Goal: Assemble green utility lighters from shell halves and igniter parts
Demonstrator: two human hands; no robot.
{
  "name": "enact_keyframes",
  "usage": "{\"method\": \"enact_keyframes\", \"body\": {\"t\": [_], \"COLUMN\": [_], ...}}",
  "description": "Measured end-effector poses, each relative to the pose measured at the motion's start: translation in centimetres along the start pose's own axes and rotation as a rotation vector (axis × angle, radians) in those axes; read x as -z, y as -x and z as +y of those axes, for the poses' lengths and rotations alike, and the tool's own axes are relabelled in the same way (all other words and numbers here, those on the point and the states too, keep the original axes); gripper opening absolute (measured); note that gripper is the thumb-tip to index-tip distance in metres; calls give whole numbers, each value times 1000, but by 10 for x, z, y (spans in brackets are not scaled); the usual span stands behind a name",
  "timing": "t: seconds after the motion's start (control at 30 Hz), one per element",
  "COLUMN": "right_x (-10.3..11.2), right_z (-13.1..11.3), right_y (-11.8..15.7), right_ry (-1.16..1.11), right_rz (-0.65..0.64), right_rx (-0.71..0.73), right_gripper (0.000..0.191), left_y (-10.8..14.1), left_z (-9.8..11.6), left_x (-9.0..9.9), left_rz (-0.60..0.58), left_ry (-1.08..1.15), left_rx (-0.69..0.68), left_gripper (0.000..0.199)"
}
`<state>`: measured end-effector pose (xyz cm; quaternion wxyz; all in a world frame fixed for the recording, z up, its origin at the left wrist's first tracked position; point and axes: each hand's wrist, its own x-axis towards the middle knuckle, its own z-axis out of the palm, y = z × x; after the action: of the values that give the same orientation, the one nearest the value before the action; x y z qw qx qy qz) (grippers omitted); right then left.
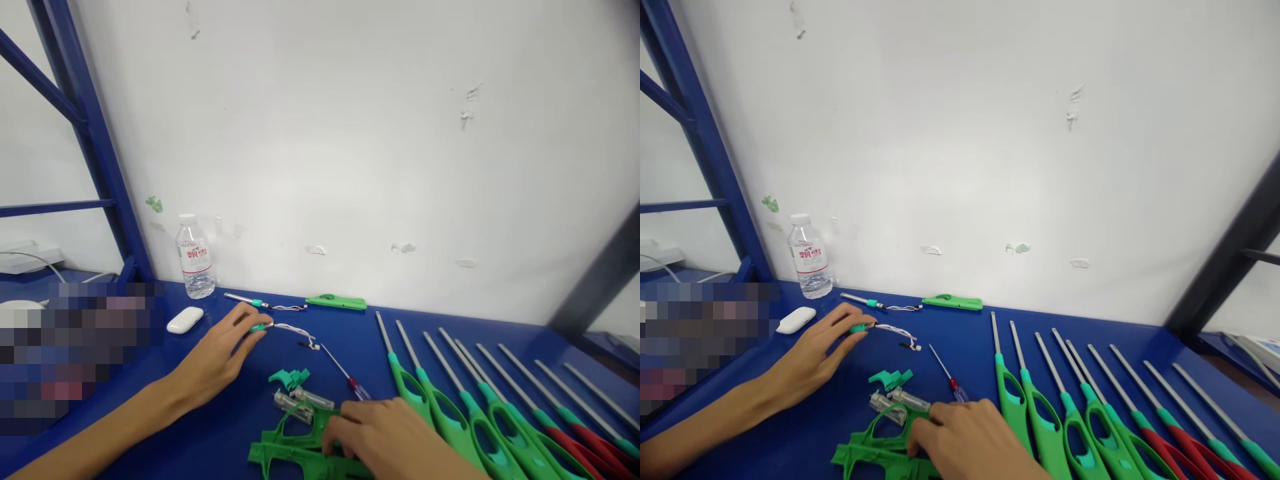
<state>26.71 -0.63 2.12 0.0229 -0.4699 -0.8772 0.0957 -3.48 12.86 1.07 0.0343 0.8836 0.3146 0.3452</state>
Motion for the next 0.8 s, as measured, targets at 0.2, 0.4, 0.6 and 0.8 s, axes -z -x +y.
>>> {"method": "enact_keyframes", "body": {"t": [0.2,0.4,0.6,0.8], "right_x": [4,-1,-9,-7], "right_z": [7,9,11,8], "right_y": [14,20,21,27], "right_ry": [41,60,85,41], "right_rz": [130,150,200,138], "right_rx": [-59,35,137,149], "right_gripper": [37,38,33,25], "left_y": [12,37,55,50], "left_z": [35,49,61,78], "left_x": [6,15,20,18], "left_rz": [-19,-48,-156,-156], "left_ry": [92,101,38,89], "left_rx": [-101,-184,-239,-211], "left_gripper": [26,36,43,43]}}
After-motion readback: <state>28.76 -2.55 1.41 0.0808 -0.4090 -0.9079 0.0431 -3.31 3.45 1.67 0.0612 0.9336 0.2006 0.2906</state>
